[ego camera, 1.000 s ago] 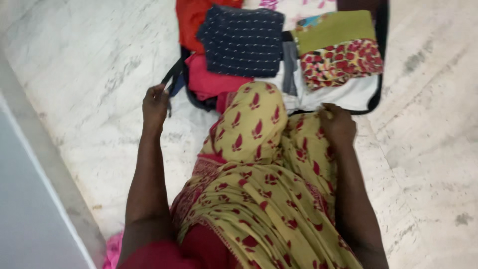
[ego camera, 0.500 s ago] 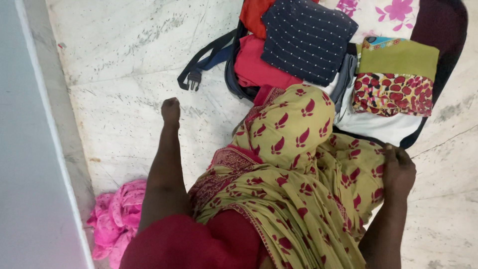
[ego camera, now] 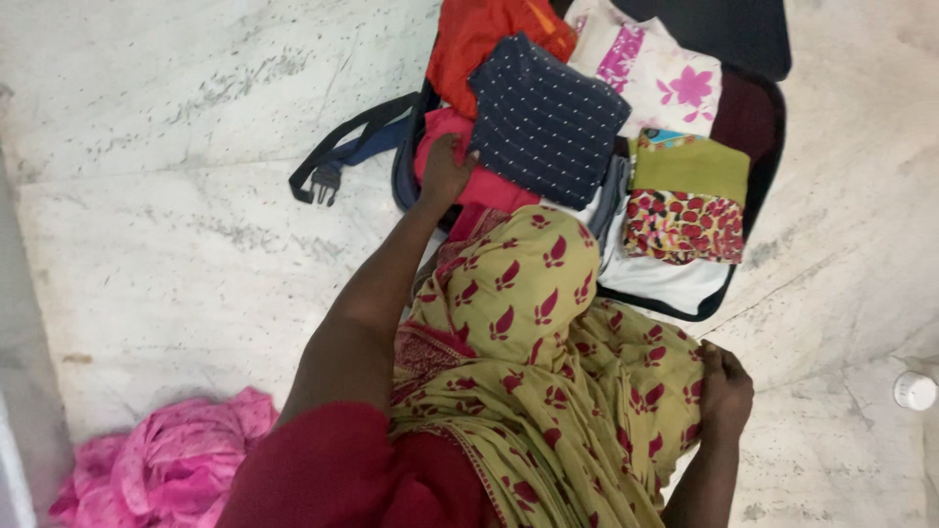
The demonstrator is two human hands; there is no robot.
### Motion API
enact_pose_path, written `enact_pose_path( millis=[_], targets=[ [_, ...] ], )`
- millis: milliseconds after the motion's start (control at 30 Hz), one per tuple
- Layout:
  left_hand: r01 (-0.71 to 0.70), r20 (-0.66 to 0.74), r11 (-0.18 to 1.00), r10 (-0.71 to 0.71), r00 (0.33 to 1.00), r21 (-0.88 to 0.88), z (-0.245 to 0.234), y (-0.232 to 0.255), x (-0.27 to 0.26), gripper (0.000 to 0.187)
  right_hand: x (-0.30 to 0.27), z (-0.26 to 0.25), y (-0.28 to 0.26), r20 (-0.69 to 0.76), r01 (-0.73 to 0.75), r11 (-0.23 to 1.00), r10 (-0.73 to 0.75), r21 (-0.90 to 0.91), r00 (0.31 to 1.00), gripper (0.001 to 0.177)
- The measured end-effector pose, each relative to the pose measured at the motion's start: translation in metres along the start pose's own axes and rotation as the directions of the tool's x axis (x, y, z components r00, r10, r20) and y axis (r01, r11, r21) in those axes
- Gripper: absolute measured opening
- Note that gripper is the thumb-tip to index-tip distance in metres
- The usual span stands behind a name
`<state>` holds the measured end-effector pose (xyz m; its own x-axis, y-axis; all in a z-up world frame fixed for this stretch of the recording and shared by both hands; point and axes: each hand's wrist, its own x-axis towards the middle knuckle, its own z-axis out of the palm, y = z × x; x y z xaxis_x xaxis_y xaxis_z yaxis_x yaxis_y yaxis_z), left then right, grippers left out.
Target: The person folds a green patterned cloth and a dark blue polka-dot cloth by hand and places them into an open suitcase containing other items.
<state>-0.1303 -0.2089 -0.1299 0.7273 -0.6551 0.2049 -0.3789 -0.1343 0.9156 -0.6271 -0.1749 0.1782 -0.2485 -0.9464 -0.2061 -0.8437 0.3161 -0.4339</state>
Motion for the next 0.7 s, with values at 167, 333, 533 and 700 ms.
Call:
enact_pose_path(
  millis=[167,333,533,700],
  targets=[
    [0.399,0.191,0.917,-0.391,0.9,-0.007,0.043,0.017,0.039,0.07,-0.01,-0.008,0.005,-0.019,-0.02,0.999,0.021,0.03,1.0,0.04],
    [0.54,0.318,0.809,-0.461,0.828,-0.233,0.063,0.03,0.046,0.059,-0.015,-0.013,0.014,-0.009,-0.089,0.993,0.09,0.079,0.996,0.039],
    [0.726,0.608,0.388,-0.398,0.687,-0.568,0.077,0.075,0.06,0.058,-0.014,-0.01,0.012,0.011,-0.042,0.989,0.041,0.14,0.999,0.036],
    [0.737,0.721,0.308,-0.188,0.667,-0.601,0.078,0.174,0.062,0.046,-0.014,0.008,-0.015,-0.012,0.136,0.989,-0.135,0.062,0.991,0.047]
  ],
)
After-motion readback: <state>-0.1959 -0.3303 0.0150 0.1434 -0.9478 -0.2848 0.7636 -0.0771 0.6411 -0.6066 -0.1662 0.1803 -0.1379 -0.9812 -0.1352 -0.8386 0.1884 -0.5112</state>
